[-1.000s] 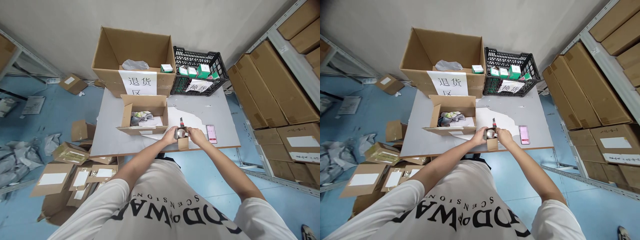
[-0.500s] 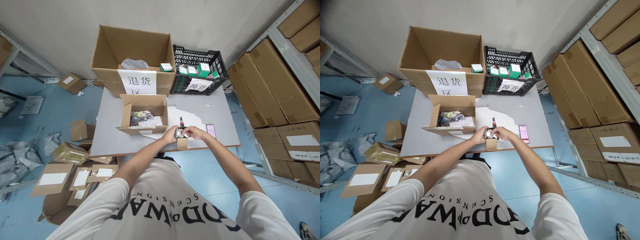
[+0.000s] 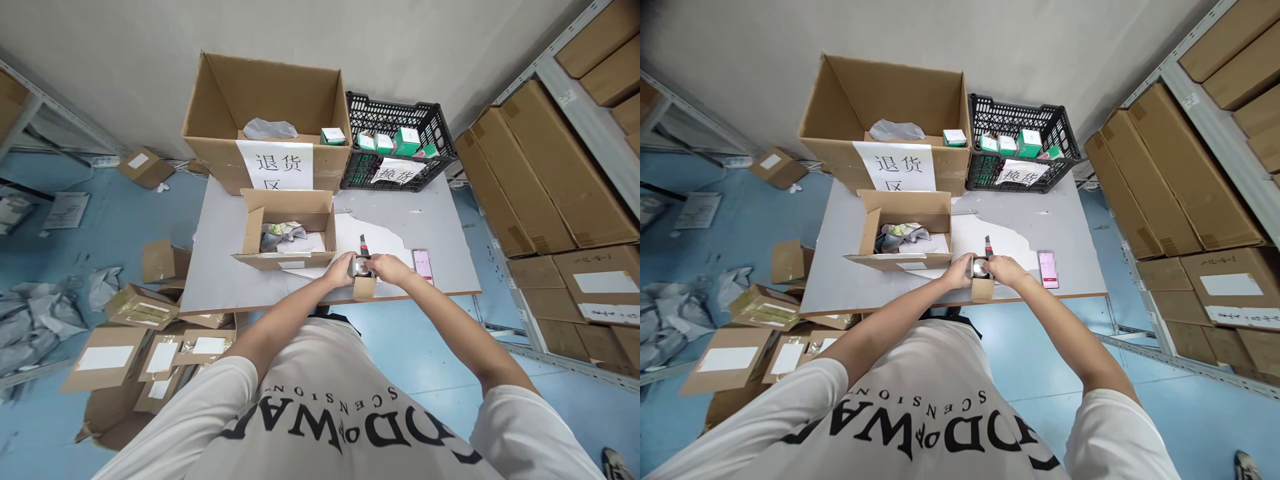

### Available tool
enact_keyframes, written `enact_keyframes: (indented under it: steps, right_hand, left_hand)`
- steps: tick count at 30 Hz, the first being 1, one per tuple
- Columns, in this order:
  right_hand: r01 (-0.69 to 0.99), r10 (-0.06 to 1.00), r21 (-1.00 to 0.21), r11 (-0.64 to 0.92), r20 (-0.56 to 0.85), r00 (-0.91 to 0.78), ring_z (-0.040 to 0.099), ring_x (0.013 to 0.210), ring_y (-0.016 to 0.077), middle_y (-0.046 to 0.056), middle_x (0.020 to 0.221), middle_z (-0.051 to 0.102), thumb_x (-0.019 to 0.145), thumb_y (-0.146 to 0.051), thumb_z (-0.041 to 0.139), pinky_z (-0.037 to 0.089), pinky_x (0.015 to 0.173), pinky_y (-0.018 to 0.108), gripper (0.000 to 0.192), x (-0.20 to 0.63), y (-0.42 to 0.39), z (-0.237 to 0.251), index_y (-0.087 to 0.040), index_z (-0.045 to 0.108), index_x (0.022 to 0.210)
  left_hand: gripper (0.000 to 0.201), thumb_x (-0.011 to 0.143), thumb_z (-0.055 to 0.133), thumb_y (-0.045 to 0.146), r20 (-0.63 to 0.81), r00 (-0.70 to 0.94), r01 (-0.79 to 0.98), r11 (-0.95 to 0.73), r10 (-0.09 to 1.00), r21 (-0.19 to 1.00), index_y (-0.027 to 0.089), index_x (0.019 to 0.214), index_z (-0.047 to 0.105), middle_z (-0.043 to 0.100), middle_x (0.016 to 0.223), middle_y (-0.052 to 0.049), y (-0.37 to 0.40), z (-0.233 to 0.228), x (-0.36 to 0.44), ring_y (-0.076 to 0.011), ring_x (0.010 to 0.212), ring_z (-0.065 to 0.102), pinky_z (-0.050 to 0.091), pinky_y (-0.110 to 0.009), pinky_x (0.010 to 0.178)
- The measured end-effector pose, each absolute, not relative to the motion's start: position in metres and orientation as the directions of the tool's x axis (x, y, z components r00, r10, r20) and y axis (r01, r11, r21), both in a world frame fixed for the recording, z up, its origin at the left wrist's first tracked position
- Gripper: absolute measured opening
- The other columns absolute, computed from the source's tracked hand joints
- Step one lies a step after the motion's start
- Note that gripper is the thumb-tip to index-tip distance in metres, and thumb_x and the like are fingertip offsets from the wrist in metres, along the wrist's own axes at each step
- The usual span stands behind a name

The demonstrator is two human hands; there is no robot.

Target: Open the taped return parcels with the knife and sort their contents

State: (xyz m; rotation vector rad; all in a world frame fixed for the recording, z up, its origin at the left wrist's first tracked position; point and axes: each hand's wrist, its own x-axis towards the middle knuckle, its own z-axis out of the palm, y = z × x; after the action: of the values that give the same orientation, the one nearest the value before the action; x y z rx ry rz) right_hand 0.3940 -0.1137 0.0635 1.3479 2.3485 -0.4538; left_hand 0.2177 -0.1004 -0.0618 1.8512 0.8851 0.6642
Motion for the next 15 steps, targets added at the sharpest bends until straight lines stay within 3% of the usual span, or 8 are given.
enact_keyframes:
  steps: [4, 8, 15]
  right_hand:
    - [0.837, 0.704, 0.000, 0.547, -0.541, -0.460, 0.064, 0.082, 0.0224, 0.010, 0.094, 0.066, 0.086, -0.014, 0.049, 0.042, 0.065, 0.027, 0.023, 0.389, -0.114, 0.073, -0.021, 0.065, 0.102]
    - [0.815, 0.713, 0.060, 0.576, -0.525, -0.465, 0.065, 0.086, 0.0249, 0.012, 0.098, 0.066, 0.084, -0.007, 0.045, 0.045, 0.066, 0.029, 0.027, 0.380, -0.117, 0.072, -0.018, 0.065, 0.100]
    - [0.848, 0.728, -0.035, 0.529, -0.493, -0.476, 0.063, 0.090, 0.0246, 0.012, 0.095, 0.067, 0.080, -0.004, 0.049, 0.047, 0.066, 0.028, 0.024, 0.382, -0.124, 0.060, -0.016, 0.067, 0.089]
  left_hand:
    - [0.072, 0.056, 0.073, 0.022, 0.061, 0.594, 0.300, -0.291, 0.802, 0.908, 0.017, 0.120, 0.042, 0.053, 0.119, -0.010, -0.100, -0.060, 0.217, -0.0261, 0.110, 0.053, 0.046, -0.039, 0.092]
    - [0.072, 0.056, 0.073, 0.022, 0.050, 0.603, 0.295, -0.281, 0.796, 0.913, 0.016, 0.121, 0.042, 0.053, 0.121, -0.011, -0.101, -0.058, 0.218, -0.0264, 0.111, 0.053, 0.047, -0.038, 0.090]
    - [0.074, 0.056, 0.073, 0.020, 0.054, 0.594, 0.284, -0.272, 0.803, 0.920, 0.017, 0.124, 0.042, 0.052, 0.125, -0.011, -0.102, -0.058, 0.217, -0.0274, 0.115, 0.052, 0.047, -0.041, 0.092]
